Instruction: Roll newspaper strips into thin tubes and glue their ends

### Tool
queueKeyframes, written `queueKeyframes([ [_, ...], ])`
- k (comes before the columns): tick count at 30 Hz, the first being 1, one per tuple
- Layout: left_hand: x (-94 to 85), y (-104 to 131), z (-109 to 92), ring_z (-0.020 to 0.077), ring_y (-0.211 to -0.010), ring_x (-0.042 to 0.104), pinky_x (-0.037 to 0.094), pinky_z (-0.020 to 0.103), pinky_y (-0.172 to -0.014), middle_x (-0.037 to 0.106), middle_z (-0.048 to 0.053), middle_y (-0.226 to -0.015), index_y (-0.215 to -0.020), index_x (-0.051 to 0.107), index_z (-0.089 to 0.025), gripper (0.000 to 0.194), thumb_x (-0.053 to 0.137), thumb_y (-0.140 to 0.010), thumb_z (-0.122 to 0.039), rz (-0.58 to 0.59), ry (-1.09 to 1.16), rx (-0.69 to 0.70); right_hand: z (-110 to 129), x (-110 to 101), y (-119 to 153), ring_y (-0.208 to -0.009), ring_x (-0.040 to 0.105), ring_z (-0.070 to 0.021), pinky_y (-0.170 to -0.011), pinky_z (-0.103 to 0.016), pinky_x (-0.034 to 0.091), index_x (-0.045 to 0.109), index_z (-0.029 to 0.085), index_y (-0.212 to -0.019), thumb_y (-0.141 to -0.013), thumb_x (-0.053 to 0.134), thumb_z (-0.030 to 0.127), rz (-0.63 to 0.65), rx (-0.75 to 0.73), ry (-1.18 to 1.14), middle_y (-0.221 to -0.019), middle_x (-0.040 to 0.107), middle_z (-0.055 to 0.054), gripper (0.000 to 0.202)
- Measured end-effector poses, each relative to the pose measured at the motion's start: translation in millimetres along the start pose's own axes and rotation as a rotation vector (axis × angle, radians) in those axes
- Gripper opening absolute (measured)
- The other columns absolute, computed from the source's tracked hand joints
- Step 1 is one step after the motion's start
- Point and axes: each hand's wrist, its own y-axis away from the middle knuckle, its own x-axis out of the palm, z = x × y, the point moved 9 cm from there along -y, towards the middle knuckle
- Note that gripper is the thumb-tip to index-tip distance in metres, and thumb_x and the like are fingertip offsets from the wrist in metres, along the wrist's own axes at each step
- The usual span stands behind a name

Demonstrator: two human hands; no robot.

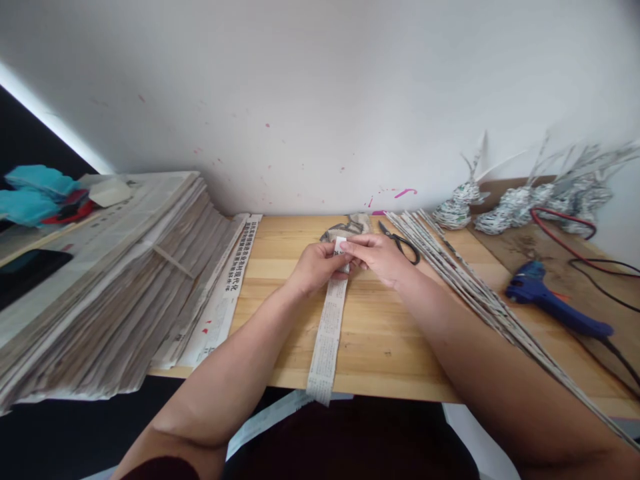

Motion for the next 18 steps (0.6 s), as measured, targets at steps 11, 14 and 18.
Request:
queueKeyframes([
  [11,3.8,-1,5,0.0138,-0.069,0.065,0.057,0.03,-0.069,0.069,0.003,-0.073,-0.083,0.069,-0.013,0.024,0.075,-0.073,-0.035,-0.036,0.036,-0.017,-2,-5,1,-0.051,0.048,-0.0102,-0.044,-0.025,0.036,0.074,0.016,-0.076,-0.065,0.079,0.041,-0.172,0.052,-0.096,-0.058,0.059,-0.001,0.028],
  [14,6.2,0,7,0.0138,-0.069,0.065,0.057,0.03,-0.071,0.069,0.004,-0.074,-0.08,0.069,-0.012,0.022,0.074,-0.073,-0.032,-0.047,0.005,-0.027,-8,-9,1,-0.05,0.048,-0.0098,-0.042,-0.025,0.034,0.071,0.016,-0.073,-0.057,0.084,0.041,-0.218,0.098,-0.161,-0.059,0.06,-0.001,0.033],
  [18,7.4,0,6,0.0153,-0.067,0.064,0.057,0.03,-0.067,0.07,0.005,-0.074,-0.077,0.069,-0.013,0.025,0.074,-0.072,-0.037,-0.053,-0.125,0.012,-14,-11,2,-0.045,0.044,-0.0085,-0.04,-0.024,0.031,0.062,0.018,-0.062,-0.051,0.088,0.042,-0.249,0.147,-0.201,-0.052,0.054,0.002,0.037],
])
